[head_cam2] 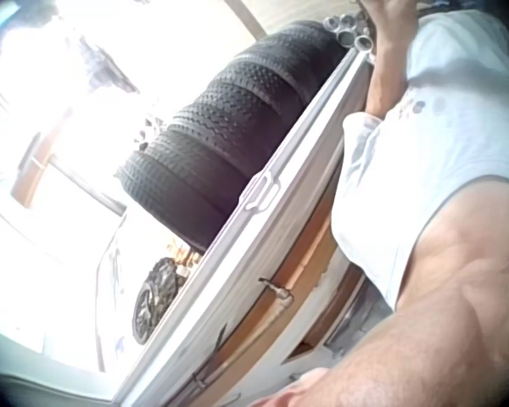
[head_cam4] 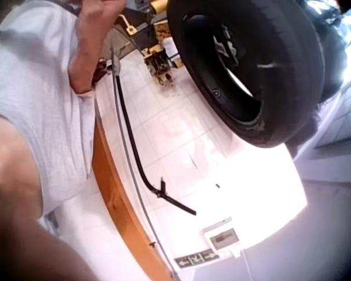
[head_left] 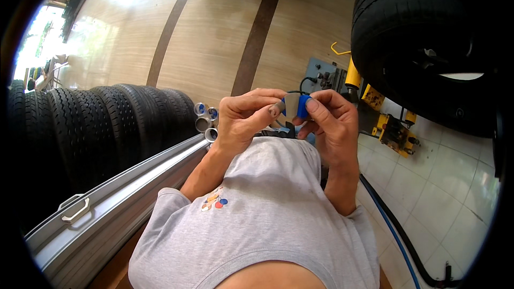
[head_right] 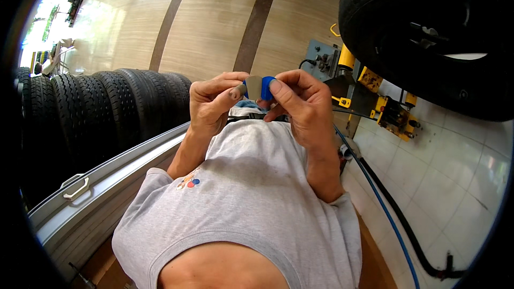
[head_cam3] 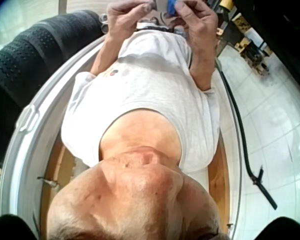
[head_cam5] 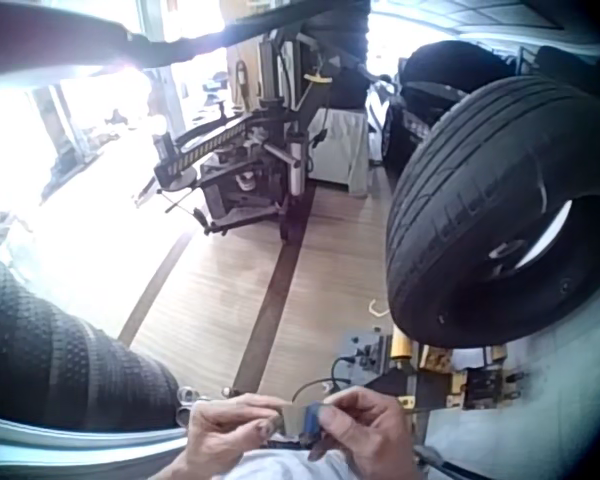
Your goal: The person repairs a tire using a liquid sealant and small patch components. The person applies the sealant to the interior of the tire with a brush, then handles and prepares several small blue and gray components by hand before applying one to the tire surface.
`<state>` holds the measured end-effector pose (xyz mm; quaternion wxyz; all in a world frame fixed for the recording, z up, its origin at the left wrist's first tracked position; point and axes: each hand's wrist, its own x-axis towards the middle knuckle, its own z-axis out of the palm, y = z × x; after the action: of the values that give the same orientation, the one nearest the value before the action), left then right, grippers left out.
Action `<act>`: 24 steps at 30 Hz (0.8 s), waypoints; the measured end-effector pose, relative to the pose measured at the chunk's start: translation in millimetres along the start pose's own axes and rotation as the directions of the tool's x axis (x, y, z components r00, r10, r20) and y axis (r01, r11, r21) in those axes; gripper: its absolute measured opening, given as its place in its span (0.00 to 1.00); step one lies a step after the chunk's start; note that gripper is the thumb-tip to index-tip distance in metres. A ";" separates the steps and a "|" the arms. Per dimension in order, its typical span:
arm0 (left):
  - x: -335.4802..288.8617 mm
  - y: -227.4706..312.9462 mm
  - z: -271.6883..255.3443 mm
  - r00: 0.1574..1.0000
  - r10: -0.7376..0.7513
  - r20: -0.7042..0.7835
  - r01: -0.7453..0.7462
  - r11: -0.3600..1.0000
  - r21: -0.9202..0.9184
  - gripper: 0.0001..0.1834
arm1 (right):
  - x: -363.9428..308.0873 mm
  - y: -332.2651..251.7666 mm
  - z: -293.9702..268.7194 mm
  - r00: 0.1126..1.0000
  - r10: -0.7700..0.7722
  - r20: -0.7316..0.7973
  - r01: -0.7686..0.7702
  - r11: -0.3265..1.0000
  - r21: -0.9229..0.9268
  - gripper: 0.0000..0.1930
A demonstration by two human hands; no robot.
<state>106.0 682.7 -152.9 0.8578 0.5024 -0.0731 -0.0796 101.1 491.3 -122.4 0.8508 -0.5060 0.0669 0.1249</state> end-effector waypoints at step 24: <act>-8.3 5.8 -4.2 0.956 -0.238 0.169 0.267 0.948 -0.174 0.12 | -9.9 16.3 -14.0 0.983 0.027 0.184 -0.035 0.999 0.036 0.09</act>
<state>99.1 690.9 -150.2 0.8780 0.4139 -0.0626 -0.2322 87.2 485.0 -140.5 0.8611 -0.4743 -0.0016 0.1829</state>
